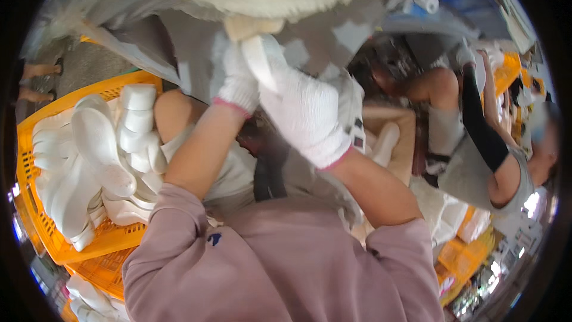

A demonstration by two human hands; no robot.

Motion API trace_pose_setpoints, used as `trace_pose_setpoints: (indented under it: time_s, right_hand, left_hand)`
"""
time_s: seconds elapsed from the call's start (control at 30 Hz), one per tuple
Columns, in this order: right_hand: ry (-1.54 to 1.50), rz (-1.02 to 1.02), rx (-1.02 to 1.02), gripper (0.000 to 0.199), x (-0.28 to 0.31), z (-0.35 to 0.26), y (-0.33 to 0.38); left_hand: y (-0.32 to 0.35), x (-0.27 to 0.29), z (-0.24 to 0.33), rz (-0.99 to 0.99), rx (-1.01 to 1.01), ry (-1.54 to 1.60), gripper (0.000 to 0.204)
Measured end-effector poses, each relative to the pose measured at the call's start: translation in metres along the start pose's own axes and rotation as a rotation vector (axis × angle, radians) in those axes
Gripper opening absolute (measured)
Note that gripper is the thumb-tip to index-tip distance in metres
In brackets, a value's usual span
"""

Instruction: The person repeatedly picks white shoe insoles from a yellow crate, rubs each insole against a rotating brush on a machine, and returns them to the crate. The process is continuous and repetitive, with the person handling one insole at a time.

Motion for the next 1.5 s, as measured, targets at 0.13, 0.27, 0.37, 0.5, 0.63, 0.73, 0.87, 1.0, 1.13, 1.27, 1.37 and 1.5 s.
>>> trace_pose_setpoints:
  time_s: [0.13,0.27,0.37,0.5,0.63,0.73,0.87,1.0,1.13,1.27,1.37,1.5]
  right_hand:
    - [-0.032,0.297,0.168,0.041,0.004,-0.003,-0.004]
    - [-0.053,0.112,0.004,0.032,-0.011,0.007,-0.039]
    - [-0.536,-0.031,0.016,0.028,-0.024,0.018,-0.042]
    - [-0.299,-0.175,0.037,0.055,-0.022,-0.002,-0.001]
    - [-0.272,-0.248,0.114,0.053,-0.036,-0.003,-0.040]
    - [-0.318,-0.222,-0.056,0.056,-0.009,-0.019,0.000]
    - [-0.255,0.017,-0.095,0.067,-0.009,-0.011,0.032]
    - [-0.247,-0.016,-0.147,0.036,-0.023,0.010,-0.020]
    - [-0.490,0.083,-0.189,0.046,-0.012,0.009,-0.002]
    - [-0.195,0.194,-0.116,0.046,0.001,0.005,-0.023]
    - [-0.150,0.145,0.022,0.045,-0.017,0.009,-0.049]
    - [-0.179,-0.163,-0.153,0.058,-0.019,0.006,-0.012]
  left_hand:
    - [0.011,-0.006,0.001,-0.106,-0.108,-0.389,0.039]
    - [0.040,-0.020,0.029,0.162,-0.329,-1.201,0.046]
    - [0.023,-0.021,-0.009,-0.111,0.074,-0.157,0.051]
    - [0.007,-0.011,-0.023,-0.003,0.384,0.043,0.071]
    - [0.002,-0.028,0.013,-0.084,0.078,0.188,0.071]
    - [0.019,-0.025,-0.010,-0.013,0.238,0.168,0.070]
    - [0.015,0.000,-0.019,0.077,0.241,0.006,0.067]
    - [-0.014,0.013,0.006,-0.072,0.073,0.240,0.052]
    - [-0.011,0.023,0.004,-0.136,0.150,-0.318,0.040]
    - [0.020,-0.006,0.022,-0.080,-0.305,-0.893,0.040]
    - [0.046,0.004,0.027,0.154,-0.465,-0.505,0.043]
    - [0.022,-0.002,-0.024,-0.152,0.011,0.105,0.037]
Point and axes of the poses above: each hand's wrist, its own y-axis away from the middle knuckle, its own x-axis out of the back of the hand, z = x × y, the point moved 9 cm from there along -y, towards the middle knuckle, and after that the axes turned 6 degrees about -z, right-handed, at the moved point
